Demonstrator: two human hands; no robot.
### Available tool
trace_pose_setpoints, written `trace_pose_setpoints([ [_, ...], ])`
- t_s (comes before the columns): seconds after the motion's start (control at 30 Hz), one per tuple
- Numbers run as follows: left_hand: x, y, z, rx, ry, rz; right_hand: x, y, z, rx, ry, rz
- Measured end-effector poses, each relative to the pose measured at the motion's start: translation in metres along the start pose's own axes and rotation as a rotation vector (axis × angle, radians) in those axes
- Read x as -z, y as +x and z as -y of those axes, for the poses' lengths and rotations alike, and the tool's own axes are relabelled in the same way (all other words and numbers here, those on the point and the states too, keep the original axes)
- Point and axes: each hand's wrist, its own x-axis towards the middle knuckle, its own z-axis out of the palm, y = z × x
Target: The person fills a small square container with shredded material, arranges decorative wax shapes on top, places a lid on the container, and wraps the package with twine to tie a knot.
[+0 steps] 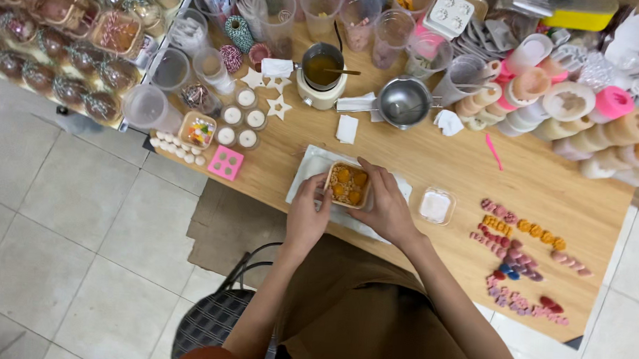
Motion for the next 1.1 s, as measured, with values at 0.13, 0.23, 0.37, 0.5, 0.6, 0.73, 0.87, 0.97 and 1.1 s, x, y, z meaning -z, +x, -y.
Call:
trace_pose_setpoints([
  [0.13, 0.011, 0.016, 0.021, 0.003, 0.05, 0.125, -0.013, 0.009, 0.007, -0.058, -0.002, 0.001],
  [0.23, 0.022, 0.026, 0.025, -0.072, 0.102, 0.148, -0.012, 0.006, 0.01, -0.024, 0.015, -0.054],
  [0.37, 0.03, 0.039, 0.021, -0.264, 0.142, 0.139, -0.01, 0.0, 0.007, -0.135, -0.126, -0.186],
  [0.5, 0.026, 0.042, 0.017, -0.324, 0.364, 0.089, -0.012, 0.003, 0.001, -0.102, -0.181, -0.255],
  [0.6, 0.021, 0.039, 0.014, -0.422, 0.493, 0.033, -0.014, 0.007, 0.001, -0.062, -0.238, -0.267],
  [0.73, 0.011, 0.036, 0.016, -0.45, 0.587, 0.024, -0.014, 0.011, -0.002, -0.02, -0.262, -0.267],
  [0.87, 0.0, 0.036, 0.017, -0.454, 0.669, 0.014, -0.011, 0.009, -0.007, -0.007, -0.255, -0.242],
  [0.97, -0.004, 0.039, 0.016, -0.413, 0.698, 0.052, -0.009, 0.006, -0.011, 0.018, -0.228, -0.225],
  [1.1, -0.005, 0.044, 0.015, -0.331, 0.676, 0.144, -0.007, 0.003, -0.017, 0.045, -0.198, -0.207],
])
